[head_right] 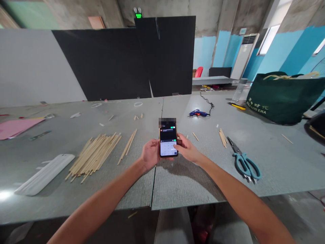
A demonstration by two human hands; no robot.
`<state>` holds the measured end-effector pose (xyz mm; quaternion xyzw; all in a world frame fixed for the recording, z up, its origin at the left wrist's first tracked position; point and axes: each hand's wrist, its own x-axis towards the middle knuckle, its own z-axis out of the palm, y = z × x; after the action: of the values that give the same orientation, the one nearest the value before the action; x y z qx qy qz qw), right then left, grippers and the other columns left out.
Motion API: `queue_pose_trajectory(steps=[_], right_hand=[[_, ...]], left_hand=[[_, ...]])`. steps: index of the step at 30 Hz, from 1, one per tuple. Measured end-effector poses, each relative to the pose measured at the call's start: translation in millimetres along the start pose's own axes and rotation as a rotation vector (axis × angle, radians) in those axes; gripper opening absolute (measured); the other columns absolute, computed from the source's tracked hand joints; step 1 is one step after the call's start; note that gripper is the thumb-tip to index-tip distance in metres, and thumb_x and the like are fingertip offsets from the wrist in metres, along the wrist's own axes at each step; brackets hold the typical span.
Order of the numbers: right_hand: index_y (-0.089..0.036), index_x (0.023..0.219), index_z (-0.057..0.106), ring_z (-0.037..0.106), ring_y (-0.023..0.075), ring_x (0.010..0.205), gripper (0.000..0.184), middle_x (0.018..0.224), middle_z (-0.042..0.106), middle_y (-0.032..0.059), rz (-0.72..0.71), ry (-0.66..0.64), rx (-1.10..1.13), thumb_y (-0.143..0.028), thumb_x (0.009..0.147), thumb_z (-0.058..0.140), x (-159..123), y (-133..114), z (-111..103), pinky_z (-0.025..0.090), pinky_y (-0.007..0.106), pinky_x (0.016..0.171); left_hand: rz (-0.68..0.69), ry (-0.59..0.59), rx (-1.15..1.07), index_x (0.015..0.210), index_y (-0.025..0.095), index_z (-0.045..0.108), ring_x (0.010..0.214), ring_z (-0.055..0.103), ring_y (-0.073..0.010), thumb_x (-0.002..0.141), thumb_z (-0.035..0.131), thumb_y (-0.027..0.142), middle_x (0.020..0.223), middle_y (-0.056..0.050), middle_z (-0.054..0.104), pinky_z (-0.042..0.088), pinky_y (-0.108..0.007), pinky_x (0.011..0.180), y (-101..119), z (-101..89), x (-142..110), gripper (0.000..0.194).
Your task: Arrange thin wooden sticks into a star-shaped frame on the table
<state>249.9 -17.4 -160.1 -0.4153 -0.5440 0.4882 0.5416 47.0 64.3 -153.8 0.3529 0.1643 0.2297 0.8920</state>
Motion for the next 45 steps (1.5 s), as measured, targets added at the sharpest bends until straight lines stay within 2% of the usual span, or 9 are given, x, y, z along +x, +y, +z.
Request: queue_pose_trajectory(steps=[4, 12, 22, 28, 32, 34, 39, 41, 45], right_hand=[[-0.028, 0.152, 0.060, 0.077, 0.0278, 0.116, 0.063, 0.123, 0.082, 0.0077, -0.004, -0.004, 0.008, -0.040, 0.093, 0.080, 0.0, -0.5, 0.9, 0.059, 0.048, 0.108], [-0.028, 0.153, 0.059, 0.076, 0.0284, 0.118, 0.063, 0.125, 0.081, 0.0087, 0.025, -0.008, 0.012, -0.036, 0.093, 0.077, -0.7, -2.8, 1.0, 0.058, 0.049, 0.110], [-0.026, 0.146, 0.061, 0.076, 0.0272, 0.114, 0.058, 0.122, 0.082, 0.0074, 0.005, 0.000, 0.007, -0.035, 0.091, 0.077, 1.2, -0.9, 1.1, 0.059, 0.043, 0.101], [-0.027, 0.148, 0.062, 0.075, 0.0269, 0.114, 0.058, 0.125, 0.081, 0.0077, 0.026, -0.004, 0.016, -0.033, 0.092, 0.075, 0.0, -4.0, 0.5, 0.058, 0.044, 0.102], [-0.027, 0.152, 0.060, 0.074, 0.0275, 0.115, 0.062, 0.127, 0.080, 0.0083, 0.056, -0.001, 0.031, -0.031, 0.092, 0.074, -0.2, -2.3, -1.0, 0.058, 0.044, 0.101], [-0.027, 0.153, 0.059, 0.074, 0.0277, 0.116, 0.064, 0.127, 0.080, 0.0088, 0.062, 0.004, 0.032, -0.031, 0.091, 0.074, 0.1, -0.6, -1.5, 0.058, 0.043, 0.100], [-0.028, 0.154, 0.058, 0.072, 0.0280, 0.117, 0.062, 0.129, 0.079, 0.0087, 0.063, 0.000, -0.001, -0.030, 0.093, 0.071, -0.7, -0.7, -2.4, 0.058, 0.044, 0.098], [-0.028, 0.153, 0.058, 0.071, 0.0280, 0.121, 0.060, 0.131, 0.078, 0.0085, 0.057, -0.013, -0.005, -0.029, 0.094, 0.070, -1.8, -3.1, -2.3, 0.057, 0.045, 0.101], [-0.028, 0.155, 0.055, 0.069, 0.0282, 0.130, 0.062, 0.138, 0.076, 0.0092, 0.046, -0.061, 0.017, -0.027, 0.094, 0.070, -3.9, -9.5, -1.7, 0.055, 0.048, 0.109]], left_hand=[[-0.012, 0.016, 0.000, 0.144, 0.010, 0.070, 0.113, 0.079, -0.0410, 0.092, 0.057, 0.041, 0.126, -0.022, 0.081, 0.066, -0.057, 0.093, 0.7, 1.0, 0.9, 0.063], [-0.016, 0.194, 0.086, 0.148, 0.011, 0.066, 0.105, 0.081, -0.0360, 0.097, 0.060, 0.029, 0.122, -0.020, 0.083, 0.068, -0.052, 0.085, -3.0, 7.0, 1.4, 0.055], [0.024, 0.015, 0.023, 0.147, 0.012, 0.069, 0.110, 0.079, -0.0385, 0.104, 0.050, 0.047, 0.134, -0.022, 0.078, 0.068, -0.053, 0.086, 2.1, 6.6, -2.6, 0.059], [0.000, 0.072, 0.055, 0.147, 0.011, 0.067, 0.110, 0.080, -0.0388, 0.103, 0.052, 0.044, 0.128, -0.023, 0.080, 0.069, -0.052, 0.082, -0.8, 6.2, 0.0, 0.057], [0.030, 0.188, 0.218, 0.145, 0.015, 0.066, 0.101, 0.080, -0.0334, 0.092, 0.074, 0.028, 0.124, -0.019, 0.082, 0.069, -0.043, 0.074, -6.2, 7.7, -1.9, 0.055], [0.068, 0.193, 0.264, 0.143, 0.016, 0.066, 0.102, 0.080, -0.0327, 0.087, 0.080, 0.024, 0.125, -0.018, 0.082, 0.068, -0.041, 0.073, -7.1, 8.3, -3.5, 0.058], [0.025, 0.104, 0.116, 0.139, 0.009, 0.070, 0.109, 0.079, -0.0416, 0.097, 0.062, 0.046, 0.125, -0.024, 0.080, 0.069, -0.053, 0.076, -3.0, 5.4, -1.4, 0.056], [0.017, 0.114, 0.118, 0.139, 0.011, 0.069, 0.108, 0.080, -0.0412, 0.096, 0.064, 0.043, 0.125, -0.023, 0.080, 0.069, -0.051, 0.075, -3.0, 4.7, -0.7, 0.054], [0.075, 0.167, 0.243, 0.137, 0.018, 0.069, 0.099, 0.081, -0.0319, 0.087, 0.080, 0.021, 0.124, -0.016, 0.081, 0.068, -0.042, 0.076, -6.2, 6.7, -3.9, 0.052]])
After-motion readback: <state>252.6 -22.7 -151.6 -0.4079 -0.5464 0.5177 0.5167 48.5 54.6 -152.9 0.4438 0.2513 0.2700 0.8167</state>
